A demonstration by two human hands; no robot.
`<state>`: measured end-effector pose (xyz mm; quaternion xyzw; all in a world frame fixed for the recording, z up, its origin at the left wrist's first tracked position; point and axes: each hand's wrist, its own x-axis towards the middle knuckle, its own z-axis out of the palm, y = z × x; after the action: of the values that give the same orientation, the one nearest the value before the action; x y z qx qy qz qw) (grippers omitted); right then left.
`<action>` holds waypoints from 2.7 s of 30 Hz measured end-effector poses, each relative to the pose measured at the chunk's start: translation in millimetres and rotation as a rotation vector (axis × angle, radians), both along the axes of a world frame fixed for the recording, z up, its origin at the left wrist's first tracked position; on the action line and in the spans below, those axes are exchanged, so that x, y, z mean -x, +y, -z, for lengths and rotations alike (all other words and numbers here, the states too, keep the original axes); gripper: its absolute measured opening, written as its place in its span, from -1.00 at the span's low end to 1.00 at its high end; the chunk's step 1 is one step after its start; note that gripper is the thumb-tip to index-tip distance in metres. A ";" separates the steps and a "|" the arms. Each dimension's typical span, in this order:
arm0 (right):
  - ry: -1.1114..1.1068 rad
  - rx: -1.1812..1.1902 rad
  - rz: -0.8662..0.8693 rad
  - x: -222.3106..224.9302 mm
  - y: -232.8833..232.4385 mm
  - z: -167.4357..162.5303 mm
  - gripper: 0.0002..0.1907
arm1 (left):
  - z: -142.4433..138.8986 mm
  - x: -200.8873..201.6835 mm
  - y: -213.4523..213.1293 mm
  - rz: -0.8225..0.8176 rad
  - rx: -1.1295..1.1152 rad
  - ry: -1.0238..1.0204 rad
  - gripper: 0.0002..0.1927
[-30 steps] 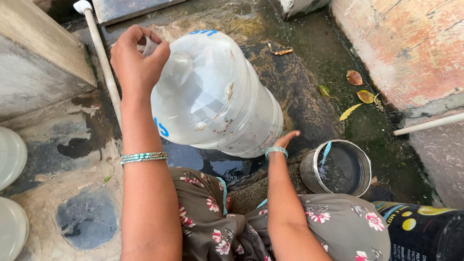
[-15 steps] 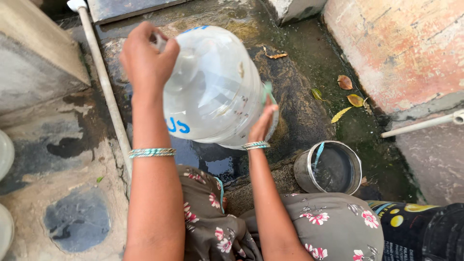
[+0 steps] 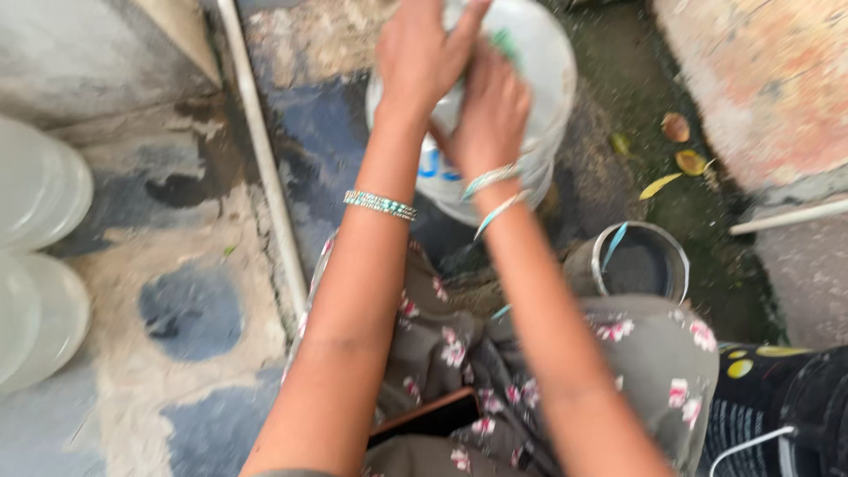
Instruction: The person sits on the ground and scrubs the outside and neck of a large plastic water dispenser jug with a green scrub pad, then rinses it under a tap, shakes and rotates the jug to empty water, and pours water from a plastic pitcher into the jug. They handle the jug repeatedly, turning it over to reach different sides.
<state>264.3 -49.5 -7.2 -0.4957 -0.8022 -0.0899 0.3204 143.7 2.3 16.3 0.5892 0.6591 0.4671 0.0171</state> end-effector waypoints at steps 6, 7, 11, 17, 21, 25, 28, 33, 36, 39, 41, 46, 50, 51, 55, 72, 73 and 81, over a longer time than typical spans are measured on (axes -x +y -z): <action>-0.037 -0.038 -0.021 -59.2 33.3 2.1 -0.27 | -23.3 -15.4 -72.0 0.304 -0.074 0.097 -0.21; -0.023 -0.068 -0.053 -67.7 30.5 2.3 -0.27 | -27.7 -14.1 -102.2 0.341 -0.135 0.111 -0.17; 0.046 -0.106 -0.157 -85.6 11.1 2.7 -0.23 | -33.2 -13.4 -270.6 0.397 -0.040 0.298 -0.45; 0.073 -0.169 -0.191 -80.7 7.6 4.6 -0.22 | -29.3 -14.3 -405.5 0.541 0.468 0.410 -0.38; 0.075 -0.157 -0.146 -79.2 18.4 6.4 -0.22 | -20.8 -22.9 -428.4 0.492 0.617 0.531 0.02; 0.124 -0.059 -0.122 -85.4 27.4 9.6 -0.20 | -8.7 -30.0 -436.5 0.499 0.745 0.728 0.12; 0.123 -0.119 -0.100 -92.6 33.7 13.4 -0.18 | -2.7 -33.4 -439.3 0.444 0.564 0.911 -0.16; 0.148 -0.144 -0.112 -102.7 43.5 20.0 -0.21 | -3.5 -35.1 -441.0 0.521 0.630 0.752 -0.17; 0.148 -0.135 -0.106 -105.5 45.7 20.9 -0.21 | -9.4 -28.9 -442.0 0.509 0.700 0.584 -0.06; 0.148 -0.095 -0.091 -105.9 44.0 19.2 -0.21 | -17.8 -23.9 -445.8 0.430 0.626 0.455 0.02; 0.153 -0.106 -0.105 -105.3 41.4 17.4 -0.22 | -22.6 -22.5 -447.1 0.317 0.577 0.380 0.03; 0.146 -0.110 -0.102 -103.7 36.6 14.4 -0.21 | -26.4 -13.8 -443.1 -0.106 0.492 0.195 -0.02; 0.142 -0.100 -0.090 -104.0 37.4 15.2 -0.19 | -22.3 -3.4 -437.5 -0.278 0.422 0.206 0.04; 0.143 -0.094 -0.087 -104.2 37.9 15.7 -0.19 | -21.4 -2.0 -437.1 -0.272 0.436 0.183 0.04; 0.129 -0.079 -0.072 -105.6 38.7 16.0 -0.20 | -19.8 -0.5 -436.5 -0.274 0.439 0.160 0.01; 0.084 -0.022 -0.116 -126.6 42.5 22.6 -0.24 | -27.9 -3.6 -444.5 -0.270 0.418 0.062 -0.01; 0.065 -0.054 -0.112 -130.8 46.2 25.5 -0.22 | -24.2 1.6 -449.7 -0.275 0.401 0.061 -0.01; 0.349 0.040 -0.379 -164.9 68.2 47.0 -0.22 | 104.8 121.4 -557.1 -0.703 0.896 -0.320 -0.14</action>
<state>429.2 18.7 -54.2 -0.3510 -0.8150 0.0745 0.4549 22.3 -554.9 -88.5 0.1928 0.9370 0.2042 0.2076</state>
